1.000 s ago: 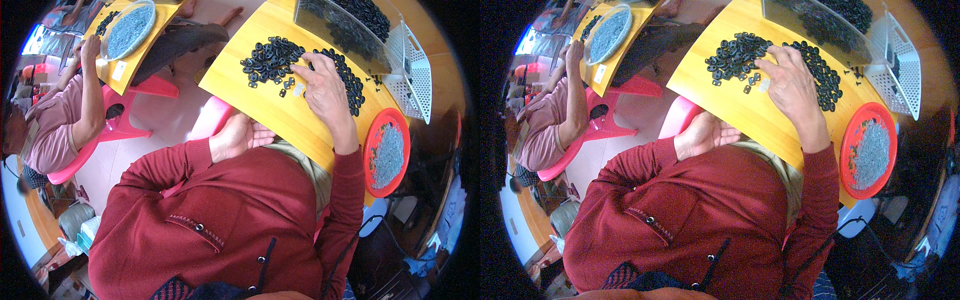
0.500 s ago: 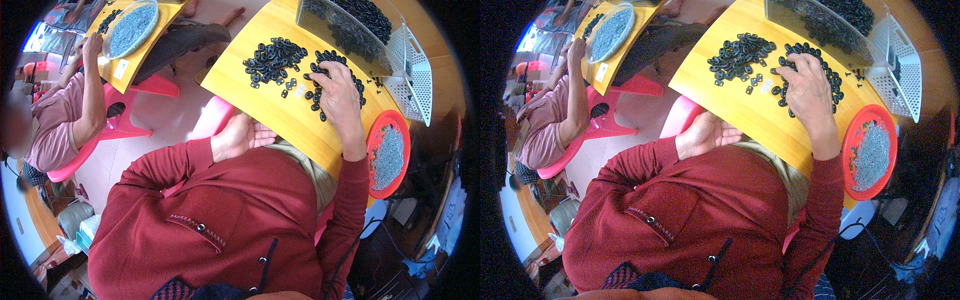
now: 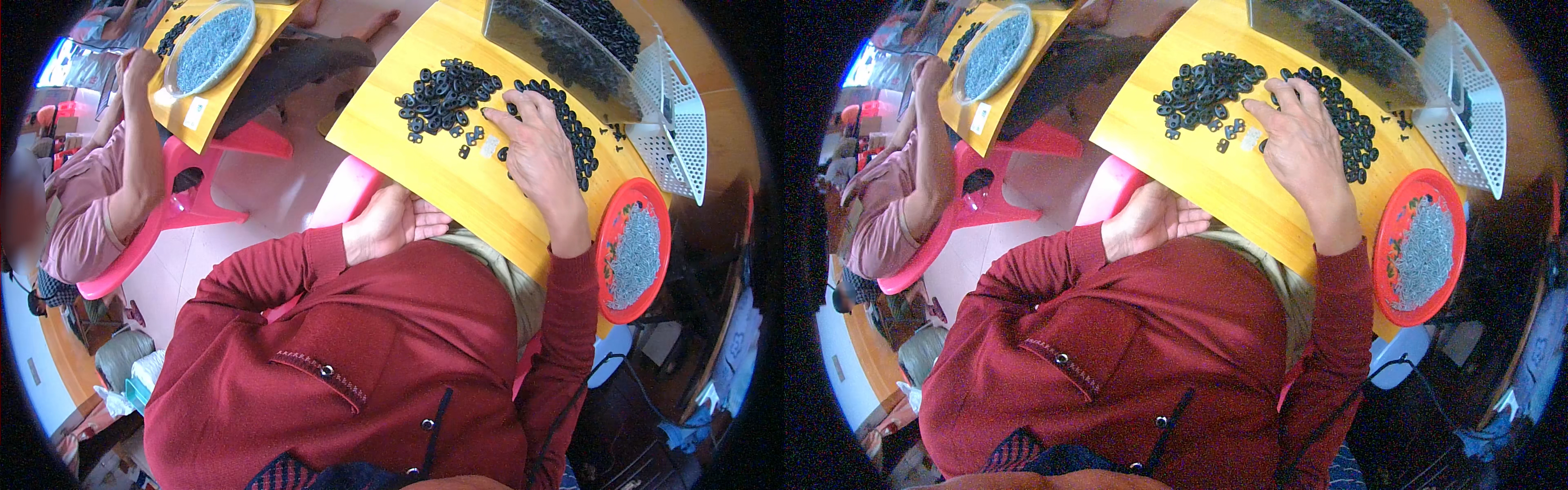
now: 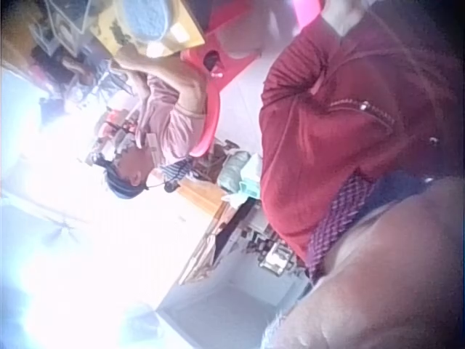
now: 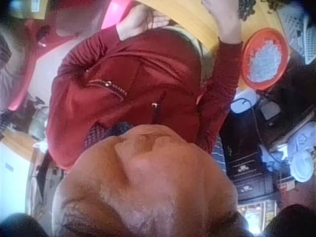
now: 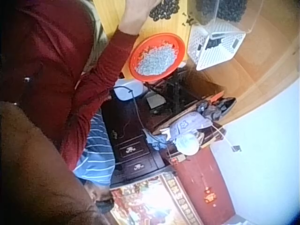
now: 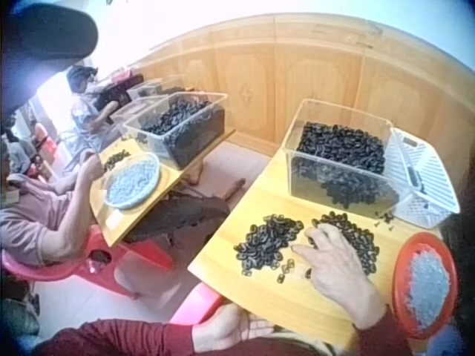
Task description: The person takes black plastic pieces out of a container and arranges them into organized groups on the table by hand.
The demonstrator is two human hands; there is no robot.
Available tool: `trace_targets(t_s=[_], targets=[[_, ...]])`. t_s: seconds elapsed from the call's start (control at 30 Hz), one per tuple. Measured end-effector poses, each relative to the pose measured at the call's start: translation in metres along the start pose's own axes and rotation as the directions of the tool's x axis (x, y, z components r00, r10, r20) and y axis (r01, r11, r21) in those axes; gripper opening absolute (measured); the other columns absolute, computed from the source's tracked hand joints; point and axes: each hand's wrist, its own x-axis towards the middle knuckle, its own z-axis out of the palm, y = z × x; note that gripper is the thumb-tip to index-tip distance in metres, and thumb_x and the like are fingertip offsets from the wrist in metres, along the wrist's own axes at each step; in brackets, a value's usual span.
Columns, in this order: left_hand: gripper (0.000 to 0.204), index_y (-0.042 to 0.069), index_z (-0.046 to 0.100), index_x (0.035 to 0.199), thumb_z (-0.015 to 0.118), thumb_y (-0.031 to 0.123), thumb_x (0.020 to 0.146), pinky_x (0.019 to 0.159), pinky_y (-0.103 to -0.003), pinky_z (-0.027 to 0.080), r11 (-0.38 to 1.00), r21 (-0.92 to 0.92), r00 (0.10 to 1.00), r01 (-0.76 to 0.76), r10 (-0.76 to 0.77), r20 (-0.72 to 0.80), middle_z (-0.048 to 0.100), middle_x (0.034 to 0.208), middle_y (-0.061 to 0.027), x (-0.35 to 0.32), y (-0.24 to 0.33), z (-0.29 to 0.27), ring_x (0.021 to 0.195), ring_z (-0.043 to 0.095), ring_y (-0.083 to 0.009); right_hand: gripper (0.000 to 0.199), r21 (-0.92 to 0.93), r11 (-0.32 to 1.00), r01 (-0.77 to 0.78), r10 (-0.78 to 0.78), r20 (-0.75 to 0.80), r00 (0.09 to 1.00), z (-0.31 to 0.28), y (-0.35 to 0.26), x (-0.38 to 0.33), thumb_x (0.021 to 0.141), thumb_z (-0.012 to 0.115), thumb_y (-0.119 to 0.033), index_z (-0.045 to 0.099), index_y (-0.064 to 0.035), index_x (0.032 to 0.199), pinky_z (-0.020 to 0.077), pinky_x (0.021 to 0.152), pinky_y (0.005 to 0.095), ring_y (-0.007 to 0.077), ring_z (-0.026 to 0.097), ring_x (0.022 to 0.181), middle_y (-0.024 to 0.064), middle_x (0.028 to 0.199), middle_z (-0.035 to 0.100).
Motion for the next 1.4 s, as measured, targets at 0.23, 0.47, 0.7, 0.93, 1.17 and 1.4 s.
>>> trace_targets(t_s=[0.23, 0.47, 0.7, 0.93, 1.17, 1.4], targets=[[0.054, 0.002, 0.050, 0.137, 0.026, 0.045, 0.113, 0.092, -0.037, 0.060, 1.000, 0.011, 1.000, -0.002, 0.002, -0.010, 0.067, 0.114, -0.0150, -0.002, 0.001, 0.003, 0.099, 0.070, -0.0218, 0.042, 0.071, 0.997, 0.011, -0.011, 0.000, 1.000, 0.000, -0.004, -0.011, 0.082, 0.056, 0.003, 0.077, -0.0128, 0.114, 0.0472, 0.109, 0.0441, 0.0354, 0.052, 0.130, 0.0120, 0.133, 0.063], [0.052, 0.002, 0.052, 0.135, 0.028, 0.043, 0.113, 0.093, -0.037, 0.059, 1.000, -0.009, 1.000, 0.000, 0.000, -0.001, 0.067, 0.114, -0.0146, 0.000, -0.001, 0.000, 0.100, 0.069, -0.0220, 0.039, 0.139, 0.990, 0.031, -0.031, 0.001, 1.000, -0.001, -0.019, -0.024, 0.083, 0.057, 0.001, 0.078, -0.0132, 0.113, 0.0476, 0.109, 0.0434, 0.0354, 0.052, 0.131, 0.0121, 0.131, 0.064], [0.052, 0.000, 0.054, 0.133, 0.030, 0.041, 0.112, 0.094, -0.037, 0.059, 0.998, -0.062, 1.000, 0.003, -0.003, 0.000, 0.068, 0.113, -0.0149, 0.000, 0.001, 0.002, 0.100, 0.070, -0.0236, 0.042, 0.191, 0.979, 0.066, -0.073, 0.030, 0.997, -0.006, -0.039, -0.032, 0.081, 0.057, 0.003, 0.077, -0.0130, 0.114, 0.0482, 0.108, 0.0449, 0.0363, 0.052, 0.131, 0.0122, 0.131, 0.063], [0.051, 0.000, 0.054, 0.132, 0.031, 0.041, 0.112, 0.093, -0.037, 0.059, 0.998, -0.057, 1.000, 0.008, -0.008, 0.011, 0.068, 0.114, -0.0152, 0.002, -0.002, -0.002, 0.098, 0.070, -0.0232, 0.051, 0.112, 0.992, 0.056, -0.053, -0.029, 0.998, 0.004, -0.035, -0.020, 0.081, 0.055, 0.006, 0.073, -0.0129, 0.124, 0.0458, 0.111, 0.0453, 0.0370, 0.050, 0.134, 0.0126, 0.135, 0.061], [0.048, 0.002, 0.058, 0.126, 0.028, 0.037, 0.113, 0.090, -0.039, 0.060, 0.998, -0.068, 1.000, 0.002, -0.001, 0.010, 0.071, 0.105, -0.0125, 0.001, -0.001, 0.000, 0.096, 0.071, -0.0216, 0.051, 0.060, 0.997, 0.048, -0.050, 0.032, 0.998, 0.003, -0.039, -0.019, 0.081, 0.054, 0.006, 0.072, -0.0128, 0.126, 0.0452, 0.112, 0.0457, 0.0373, 0.048, 0.136, 0.0132, 0.137, 0.059], [0.047, 0.003, 0.058, 0.126, 0.028, 0.037, 0.113, 0.090, -0.039, 0.060, 0.998, -0.055, 1.000, -0.004, 0.003, -0.008, 0.070, 0.104, -0.0106, 0.000, 0.000, 0.001, 0.095, 0.071, -0.0211, 0.047, 0.151, 0.985, 0.087, -0.096, 0.052, 0.994, -0.007, -0.045, -0.026, 0.080, 0.056, 0.006, 0.076, -0.0134, 0.117, 0.0469, 0.109, 0.0462, 0.0377, 0.049, 0.135, 0.0137, 0.135, 0.060]])
